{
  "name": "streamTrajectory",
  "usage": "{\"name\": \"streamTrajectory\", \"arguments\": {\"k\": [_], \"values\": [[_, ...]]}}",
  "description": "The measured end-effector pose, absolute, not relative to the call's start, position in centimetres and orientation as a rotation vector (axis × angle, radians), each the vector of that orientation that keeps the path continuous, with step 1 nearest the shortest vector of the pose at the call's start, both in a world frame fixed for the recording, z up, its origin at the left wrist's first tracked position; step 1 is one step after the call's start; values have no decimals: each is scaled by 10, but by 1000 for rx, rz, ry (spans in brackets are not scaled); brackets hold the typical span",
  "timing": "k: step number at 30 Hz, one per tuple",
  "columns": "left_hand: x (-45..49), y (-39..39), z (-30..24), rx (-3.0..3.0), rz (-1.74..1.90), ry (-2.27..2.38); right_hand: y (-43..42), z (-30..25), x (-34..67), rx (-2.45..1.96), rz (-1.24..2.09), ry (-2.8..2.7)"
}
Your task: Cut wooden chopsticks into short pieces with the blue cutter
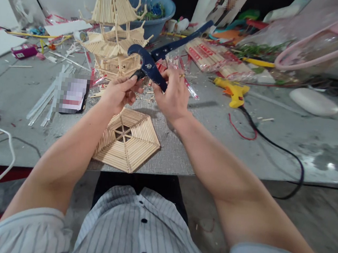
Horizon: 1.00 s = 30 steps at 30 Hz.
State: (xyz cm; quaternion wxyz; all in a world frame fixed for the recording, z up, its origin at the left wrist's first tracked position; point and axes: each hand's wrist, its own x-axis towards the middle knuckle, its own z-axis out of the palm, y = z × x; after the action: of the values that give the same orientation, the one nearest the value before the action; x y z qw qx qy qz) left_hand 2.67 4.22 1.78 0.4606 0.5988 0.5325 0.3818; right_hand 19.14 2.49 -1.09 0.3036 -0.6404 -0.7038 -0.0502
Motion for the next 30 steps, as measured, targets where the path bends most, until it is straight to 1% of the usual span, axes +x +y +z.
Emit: {"name": "streamTrajectory", "arguments": {"k": [10, 14, 19, 22, 26, 28, 30], "values": [[25, 46, 17, 1374, 954, 1226, 26, -13, 192, -1690, -138, -1848], [24, 46, 17, 1286, 976, 1155, 35, -24, 194, -1577, -178, -1797], [22, 46, 17, 1302, 891, 1163, 44, -32, 199, -1522, -126, -1762], [19, 48, 16, 1526, 810, 1344, 48, -30, 206, -1557, -83, -1687], [9, 54, 13, 2037, 660, 1847, 54, -28, 214, -1761, -5, -1611], [4, 57, 12, 2146, 543, 2067, 56, -28, 217, -1880, 48, -1607], [1, 58, 12, 2173, 448, 2175, 57, -29, 219, -1957, 81, -1615]]}}
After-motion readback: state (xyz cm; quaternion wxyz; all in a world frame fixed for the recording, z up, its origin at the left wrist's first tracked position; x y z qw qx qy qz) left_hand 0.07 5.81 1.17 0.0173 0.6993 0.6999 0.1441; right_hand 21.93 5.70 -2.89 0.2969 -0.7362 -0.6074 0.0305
